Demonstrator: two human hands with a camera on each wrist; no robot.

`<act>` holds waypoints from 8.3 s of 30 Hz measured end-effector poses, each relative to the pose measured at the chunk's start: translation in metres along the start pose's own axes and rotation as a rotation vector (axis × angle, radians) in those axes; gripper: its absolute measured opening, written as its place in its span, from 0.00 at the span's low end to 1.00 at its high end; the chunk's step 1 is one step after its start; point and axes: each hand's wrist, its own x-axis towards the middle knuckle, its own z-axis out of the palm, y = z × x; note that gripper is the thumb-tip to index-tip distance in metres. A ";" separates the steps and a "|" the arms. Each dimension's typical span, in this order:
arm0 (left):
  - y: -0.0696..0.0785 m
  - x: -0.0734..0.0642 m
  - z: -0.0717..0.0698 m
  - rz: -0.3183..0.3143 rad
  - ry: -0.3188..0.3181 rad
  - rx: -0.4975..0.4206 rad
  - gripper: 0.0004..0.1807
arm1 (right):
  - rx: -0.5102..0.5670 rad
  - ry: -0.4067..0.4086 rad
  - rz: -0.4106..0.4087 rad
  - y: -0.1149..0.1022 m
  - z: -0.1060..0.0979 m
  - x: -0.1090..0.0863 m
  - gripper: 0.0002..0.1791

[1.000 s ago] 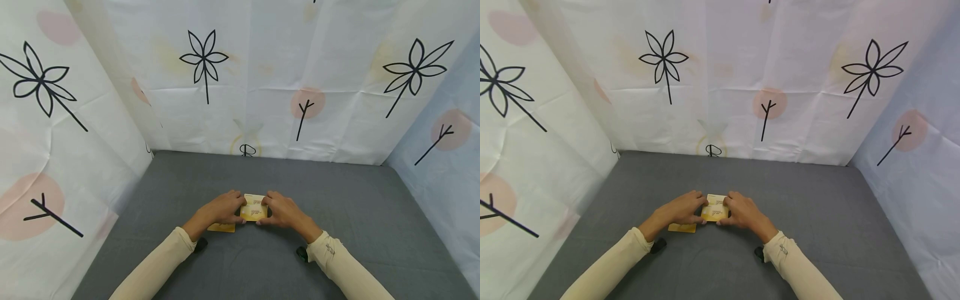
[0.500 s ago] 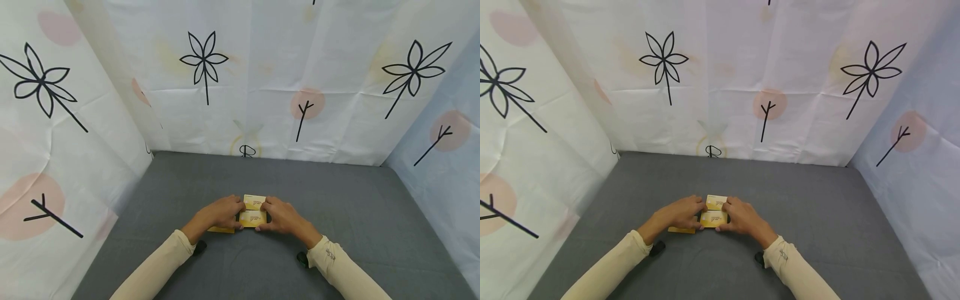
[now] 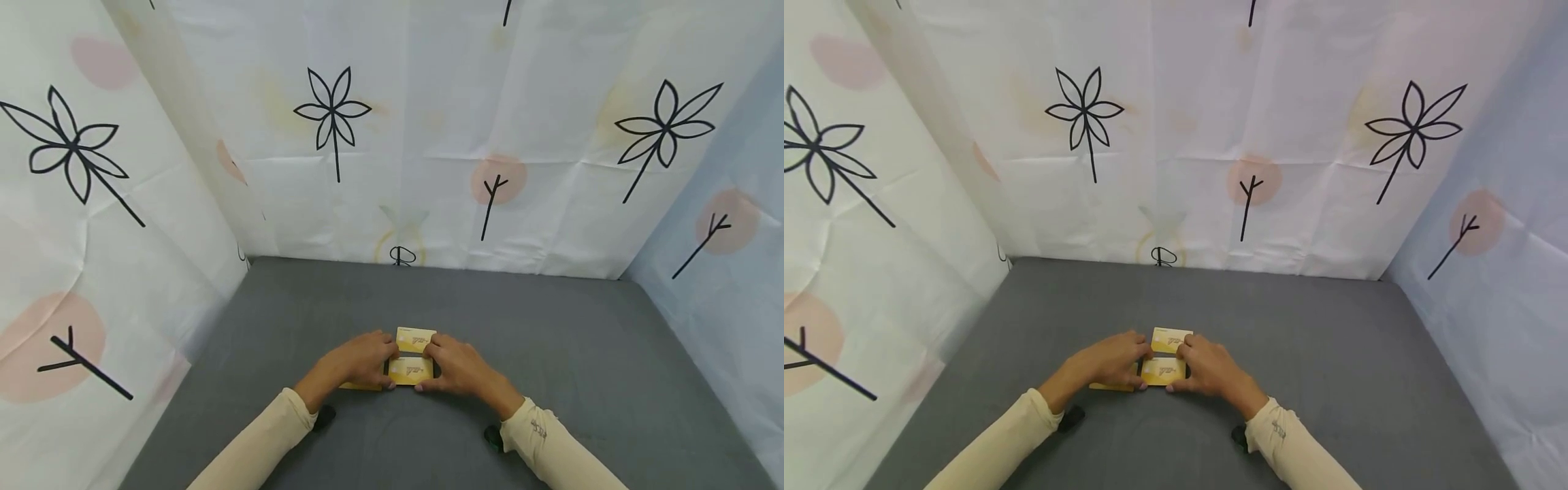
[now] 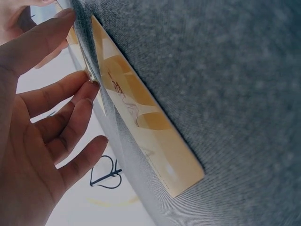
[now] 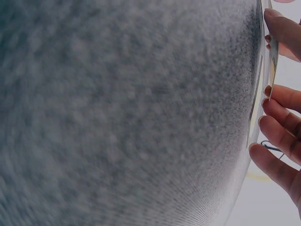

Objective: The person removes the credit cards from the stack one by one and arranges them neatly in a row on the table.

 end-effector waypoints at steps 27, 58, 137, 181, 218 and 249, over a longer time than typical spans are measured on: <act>0.003 -0.004 -0.001 -0.005 0.014 0.009 0.26 | -0.007 0.038 -0.003 -0.004 0.003 -0.005 0.29; 0.004 -0.003 0.002 -0.011 0.009 0.029 0.25 | 0.004 -0.023 0.016 -0.007 0.001 -0.004 0.28; 0.005 0.002 0.004 -0.011 -0.018 0.031 0.23 | -0.029 -0.030 0.009 -0.008 0.005 -0.008 0.27; 0.006 -0.001 0.002 0.031 0.026 0.062 0.25 | -0.052 0.011 -0.018 -0.008 0.006 -0.010 0.25; -0.002 0.016 -0.006 -0.009 0.131 0.088 0.29 | -0.073 0.114 0.088 0.018 0.000 0.002 0.23; -0.017 0.033 0.008 -0.030 0.202 0.060 0.28 | -0.072 0.038 0.139 0.024 0.001 0.021 0.29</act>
